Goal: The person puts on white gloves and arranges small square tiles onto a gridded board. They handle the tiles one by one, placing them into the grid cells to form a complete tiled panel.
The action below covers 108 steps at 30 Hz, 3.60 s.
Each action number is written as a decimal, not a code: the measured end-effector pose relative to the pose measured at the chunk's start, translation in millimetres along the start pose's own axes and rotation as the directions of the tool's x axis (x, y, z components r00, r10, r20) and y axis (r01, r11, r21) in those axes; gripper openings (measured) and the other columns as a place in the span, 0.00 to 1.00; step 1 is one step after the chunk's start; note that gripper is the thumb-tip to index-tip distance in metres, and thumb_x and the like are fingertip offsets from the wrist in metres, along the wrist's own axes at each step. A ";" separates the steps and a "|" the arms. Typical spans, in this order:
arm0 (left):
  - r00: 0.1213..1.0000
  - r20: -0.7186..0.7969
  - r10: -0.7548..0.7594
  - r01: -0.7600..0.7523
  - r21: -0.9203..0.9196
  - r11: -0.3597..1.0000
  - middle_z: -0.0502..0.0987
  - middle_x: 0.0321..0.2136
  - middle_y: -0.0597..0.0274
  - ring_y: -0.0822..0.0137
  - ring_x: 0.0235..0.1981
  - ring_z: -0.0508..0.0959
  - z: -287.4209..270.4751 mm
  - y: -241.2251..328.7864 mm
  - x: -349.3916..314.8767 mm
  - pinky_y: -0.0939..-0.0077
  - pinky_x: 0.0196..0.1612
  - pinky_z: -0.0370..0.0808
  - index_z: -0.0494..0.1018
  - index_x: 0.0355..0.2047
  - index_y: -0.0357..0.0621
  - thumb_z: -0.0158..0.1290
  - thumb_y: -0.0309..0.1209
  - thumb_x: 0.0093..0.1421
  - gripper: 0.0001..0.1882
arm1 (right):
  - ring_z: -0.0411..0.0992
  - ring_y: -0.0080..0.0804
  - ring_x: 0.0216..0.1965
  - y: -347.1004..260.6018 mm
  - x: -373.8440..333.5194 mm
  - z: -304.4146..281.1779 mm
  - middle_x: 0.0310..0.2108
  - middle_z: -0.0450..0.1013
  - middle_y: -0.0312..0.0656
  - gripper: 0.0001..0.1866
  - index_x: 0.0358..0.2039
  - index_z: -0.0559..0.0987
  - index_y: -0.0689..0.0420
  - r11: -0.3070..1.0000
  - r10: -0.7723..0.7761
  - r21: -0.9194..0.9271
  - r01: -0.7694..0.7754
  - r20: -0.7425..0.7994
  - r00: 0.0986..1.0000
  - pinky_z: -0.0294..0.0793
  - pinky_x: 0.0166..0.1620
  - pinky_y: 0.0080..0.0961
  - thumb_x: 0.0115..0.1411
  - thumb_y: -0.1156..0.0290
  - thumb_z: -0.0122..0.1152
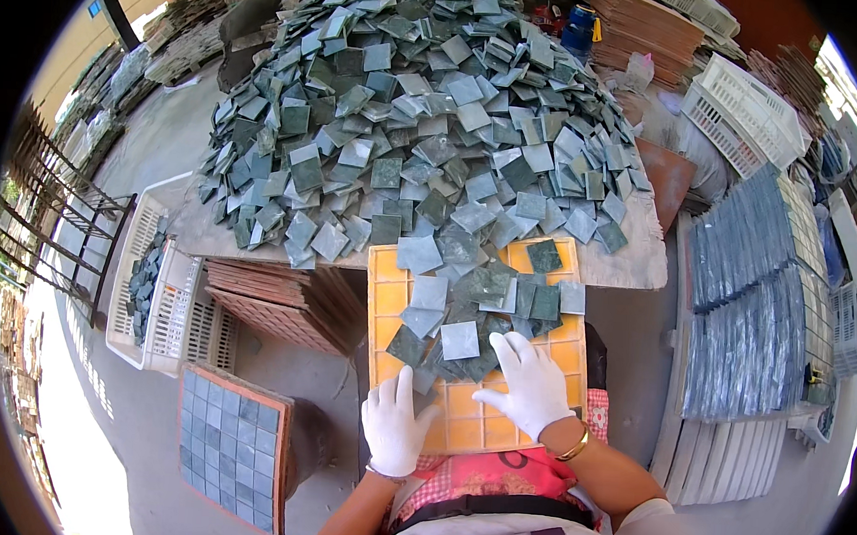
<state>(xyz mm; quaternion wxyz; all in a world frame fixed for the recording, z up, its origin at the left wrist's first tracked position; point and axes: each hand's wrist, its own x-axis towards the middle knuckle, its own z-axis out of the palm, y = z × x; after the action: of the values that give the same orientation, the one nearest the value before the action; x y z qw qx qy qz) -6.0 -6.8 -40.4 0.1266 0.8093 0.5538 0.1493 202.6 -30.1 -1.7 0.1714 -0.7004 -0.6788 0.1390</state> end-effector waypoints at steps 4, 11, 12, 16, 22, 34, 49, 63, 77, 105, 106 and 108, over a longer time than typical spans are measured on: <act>0.994 -0.026 0.107 -0.109 -0.097 0.989 0.72 0.41 0.52 0.49 0.42 0.71 -5.7 -16.6 0.5 0.58 0.47 0.69 0.65 0.56 0.41 0.66 0.40 0.44 0.39 | 0.71 0.47 0.42 -4.3 17.2 11.7 0.40 0.69 0.49 0.35 0.53 0.64 0.59 0.997 0.057 -0.060 -0.051 0.105 0.993 0.72 0.44 0.40 0.48 0.58 0.67; 0.902 0.137 0.410 -0.369 -0.250 0.895 0.74 0.42 0.52 0.50 0.45 0.72 -19.1 -35.3 -37.2 0.58 0.51 0.68 0.70 0.49 0.40 0.67 0.37 0.41 0.34 | 0.67 0.48 0.46 45.2 -61.6 -8.6 0.43 0.67 0.48 0.26 0.48 0.71 0.57 0.998 -0.058 0.007 0.059 0.329 0.943 0.70 0.51 0.39 0.48 0.65 0.65; 0.883 0.151 0.445 -0.401 -0.250 0.881 0.74 0.43 0.53 0.51 0.47 0.71 -16.3 -35.2 -39.6 0.58 0.52 0.68 0.71 0.48 0.41 0.67 0.38 0.41 0.33 | 0.67 0.48 0.46 51.0 -69.0 -12.6 0.44 0.67 0.47 0.26 0.49 0.71 0.55 0.997 -0.078 0.018 0.076 0.348 0.934 0.69 0.51 0.39 0.48 0.66 0.65; 0.932 0.116 0.344 -0.323 -0.166 0.932 0.71 0.47 0.57 0.52 0.50 0.67 -16.2 -32.8 -42.6 0.57 0.54 0.64 0.73 0.46 0.44 0.67 0.39 0.40 0.32 | 0.66 0.46 0.47 51.7 -83.5 -27.7 0.45 0.67 0.44 0.26 0.51 0.71 0.52 0.997 -0.067 0.049 0.052 0.376 0.924 0.68 0.51 0.39 0.50 0.65 0.66; 0.926 0.107 0.363 -0.353 -0.102 0.930 0.70 0.47 0.56 0.51 0.50 0.67 -10.5 -31.5 -44.6 0.57 0.53 0.64 0.74 0.46 0.43 0.66 0.41 0.42 0.31 | 0.67 0.46 0.44 40.2 -97.3 4.2 0.42 0.66 0.45 0.24 0.49 0.71 0.57 1.000 -0.022 0.027 0.016 0.232 0.972 0.69 0.50 0.37 0.53 0.65 0.64; 0.863 0.279 0.420 -0.444 0.025 0.896 0.68 0.47 0.58 0.54 0.53 0.65 -39.2 2.7 -18.3 0.56 0.57 0.61 0.72 0.47 0.42 0.65 0.40 0.41 0.32 | 0.69 0.46 0.47 27.7 -24.6 -1.1 0.46 0.68 0.47 0.25 0.49 0.71 0.59 0.997 0.024 0.071 -0.017 -0.089 0.996 0.70 0.49 0.38 0.53 0.62 0.64; 0.823 0.224 0.522 -0.508 -0.121 0.853 0.69 0.55 0.55 0.51 0.57 0.66 -20.3 -30.2 -33.5 0.53 0.62 0.58 0.70 0.52 0.41 0.61 0.38 0.49 0.29 | 0.68 0.44 0.44 20.9 -62.7 3.7 0.42 0.66 0.46 0.27 0.48 0.70 0.58 0.989 -0.124 -0.037 0.143 0.313 0.942 0.70 0.48 0.37 0.49 0.61 0.67; 0.891 0.048 0.451 -0.440 -0.151 0.885 0.68 0.54 0.53 0.51 0.55 0.66 -0.9 24.3 76.0 0.58 0.57 0.63 0.63 0.59 0.44 0.65 0.35 0.43 0.41 | 0.71 0.44 0.44 10.9 -48.9 -2.5 0.45 0.67 0.46 0.27 0.51 0.70 0.54 0.994 -0.108 0.066 0.089 0.392 0.914 0.73 0.45 0.38 0.51 0.63 0.66; 0.868 0.131 0.480 -0.434 -0.272 0.859 0.75 0.44 0.55 0.53 0.45 0.72 -44.1 -15.6 23.6 0.61 0.51 0.69 0.71 0.47 0.40 0.65 0.32 0.42 0.29 | 0.71 0.46 0.44 3.8 35.3 14.7 0.45 0.68 0.48 0.29 0.53 0.66 0.57 0.977 -0.204 0.101 0.189 0.171 0.964 0.74 0.44 0.38 0.52 0.64 0.65; 0.940 0.088 0.331 -0.240 -0.520 0.820 0.77 0.29 0.54 0.52 0.29 0.77 -9.8 5.5 6.0 0.65 0.33 0.74 0.76 0.33 0.39 0.56 0.26 0.56 0.06 | 0.70 0.45 0.42 37.3 -41.5 16.3 0.45 0.68 0.44 0.19 0.44 0.72 0.55 0.968 -0.215 0.138 0.207 0.045 0.976 0.71 0.46 0.38 0.53 0.64 0.63; 0.946 0.083 0.314 -0.229 -0.517 0.825 0.77 0.29 0.54 0.52 0.29 0.77 -8.9 7.3 9.1 0.65 0.33 0.74 0.76 0.33 0.39 0.56 0.26 0.55 0.05 | 0.70 0.46 0.42 36.2 -37.5 14.0 0.45 0.68 0.44 0.20 0.45 0.72 0.56 0.982 -0.151 0.121 0.145 0.044 0.988 0.71 0.46 0.38 0.53 0.64 0.63; 0.959 0.067 0.277 -0.206 -0.507 0.837 0.77 0.28 0.54 0.52 0.29 0.77 -8.0 9.8 13.1 0.64 0.33 0.74 0.76 0.33 0.40 0.56 0.26 0.55 0.05 | 0.70 0.48 0.42 42.2 -34.6 15.9 0.48 0.66 0.46 0.24 0.50 0.70 0.56 0.983 -0.161 0.107 0.147 0.144 0.976 0.72 0.46 0.39 0.53 0.65 0.63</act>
<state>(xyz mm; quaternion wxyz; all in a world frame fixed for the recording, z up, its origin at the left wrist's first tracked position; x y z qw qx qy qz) 3.9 2.4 -28.0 0.3476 0.8215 0.3802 0.2445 232.6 -64.6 -35.4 0.1628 -0.6239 -0.7348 0.2105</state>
